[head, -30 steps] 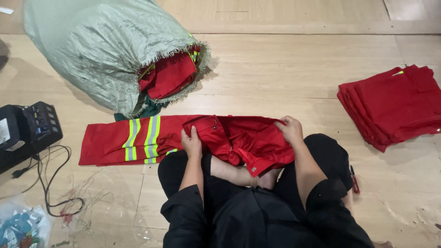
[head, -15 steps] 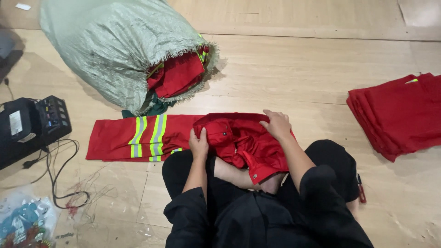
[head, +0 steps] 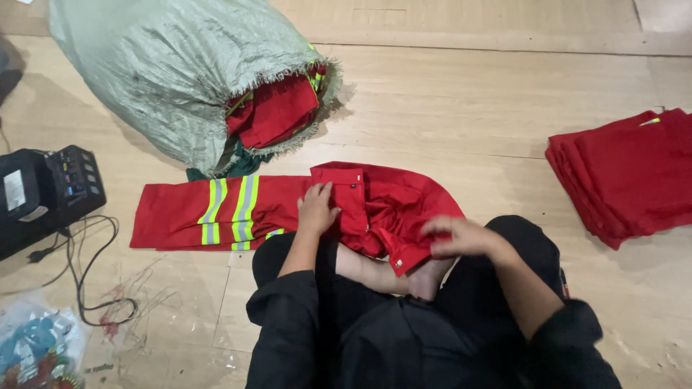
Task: Folding and stacking red workwear trousers with reflective strips on the floor.
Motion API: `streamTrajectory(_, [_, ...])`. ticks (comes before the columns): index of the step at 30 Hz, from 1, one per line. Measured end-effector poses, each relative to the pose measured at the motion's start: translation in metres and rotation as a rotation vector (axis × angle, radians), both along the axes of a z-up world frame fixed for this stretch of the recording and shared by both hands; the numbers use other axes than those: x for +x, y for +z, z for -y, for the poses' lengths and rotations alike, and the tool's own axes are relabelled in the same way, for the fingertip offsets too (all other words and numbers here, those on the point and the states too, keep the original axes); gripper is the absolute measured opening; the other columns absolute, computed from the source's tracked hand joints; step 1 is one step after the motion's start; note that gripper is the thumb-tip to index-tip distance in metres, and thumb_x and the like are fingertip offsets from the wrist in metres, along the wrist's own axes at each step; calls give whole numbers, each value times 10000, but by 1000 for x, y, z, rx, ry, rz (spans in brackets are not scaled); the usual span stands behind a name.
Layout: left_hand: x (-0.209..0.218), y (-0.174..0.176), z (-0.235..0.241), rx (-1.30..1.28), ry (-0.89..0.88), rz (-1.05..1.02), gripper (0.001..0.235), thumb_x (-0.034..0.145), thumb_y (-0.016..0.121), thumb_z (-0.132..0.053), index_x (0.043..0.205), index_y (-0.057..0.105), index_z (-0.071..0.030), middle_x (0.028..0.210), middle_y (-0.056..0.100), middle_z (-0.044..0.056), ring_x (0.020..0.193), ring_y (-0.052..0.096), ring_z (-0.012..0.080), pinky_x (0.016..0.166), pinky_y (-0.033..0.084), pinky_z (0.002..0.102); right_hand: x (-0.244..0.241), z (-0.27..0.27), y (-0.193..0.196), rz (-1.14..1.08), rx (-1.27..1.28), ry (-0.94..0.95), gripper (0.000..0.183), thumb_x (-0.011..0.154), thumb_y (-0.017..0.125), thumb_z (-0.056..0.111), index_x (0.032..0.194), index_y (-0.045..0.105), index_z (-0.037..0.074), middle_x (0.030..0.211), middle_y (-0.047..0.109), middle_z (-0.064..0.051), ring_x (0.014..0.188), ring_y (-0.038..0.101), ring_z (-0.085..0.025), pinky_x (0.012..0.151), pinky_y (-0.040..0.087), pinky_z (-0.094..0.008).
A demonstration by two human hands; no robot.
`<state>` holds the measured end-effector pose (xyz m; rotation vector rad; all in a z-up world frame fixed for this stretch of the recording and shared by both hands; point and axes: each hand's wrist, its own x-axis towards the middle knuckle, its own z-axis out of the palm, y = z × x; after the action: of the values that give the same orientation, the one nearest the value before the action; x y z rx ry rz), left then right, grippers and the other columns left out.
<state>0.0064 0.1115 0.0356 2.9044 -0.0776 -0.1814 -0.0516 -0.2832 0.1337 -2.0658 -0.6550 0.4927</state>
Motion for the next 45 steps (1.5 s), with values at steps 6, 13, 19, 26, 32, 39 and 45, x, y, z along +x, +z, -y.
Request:
streamTrajectory(6, [16,-11,15,-60,71,41,630,899,737,-395,1466,564,-182,1420,535,103,1248,598,369,975,539,506,-36,8,-63,-115,-303,21,442,876,769,325,1276,710,147,1158,775,-174,1156,685,-403,979,538,-514])
streamTrajectory(13, [47,28,41,210,-71,94,721,803,752,-113,1466,476,-181,1458,383,91,1398,310,327,1128,252,539,-18,4,-78,-227,-49,-159,177,920,751,291,879,807,129,759,784,0,772,702,-152,768,578,-342])
streamTrajectory(19, [68,48,48,396,-126,-233,751,886,685,-107,1571,406,-237,1609,428,96,1563,169,327,1262,-92,595,-2,-4,-108,-496,130,-649,262,978,710,340,1015,802,97,747,731,-96,674,686,-212,615,555,-367])
streamTrajectory(26, [112,7,7,-3,4,-283,766,720,877,-411,1403,625,-173,1265,681,156,1238,574,405,1046,384,569,8,-1,-113,-650,341,-720,306,980,727,305,1106,756,28,810,754,-146,645,748,-237,521,585,-353])
streamTrajectory(32, [81,60,-7,-119,281,-381,570,850,795,-423,1373,672,-233,1679,196,234,1521,159,558,1181,242,678,6,-2,-101,-686,444,-686,209,902,790,142,1043,739,-4,790,759,-168,598,747,-264,484,590,-372])
streamTrajectory(39, [51,36,35,-603,171,-99,411,848,832,-304,1128,750,-15,1104,733,285,1135,676,463,952,546,539,20,-9,-102,-590,333,-757,261,890,804,224,1044,767,16,738,729,-123,582,727,-219,462,557,-328])
streamTrajectory(45, [4,93,125,-635,-72,-33,351,870,785,-318,1162,732,-130,1073,762,180,1073,719,389,881,600,491,19,-50,-62,-147,98,-616,214,849,825,336,963,811,155,659,710,-85,670,647,-195,713,529,-373])
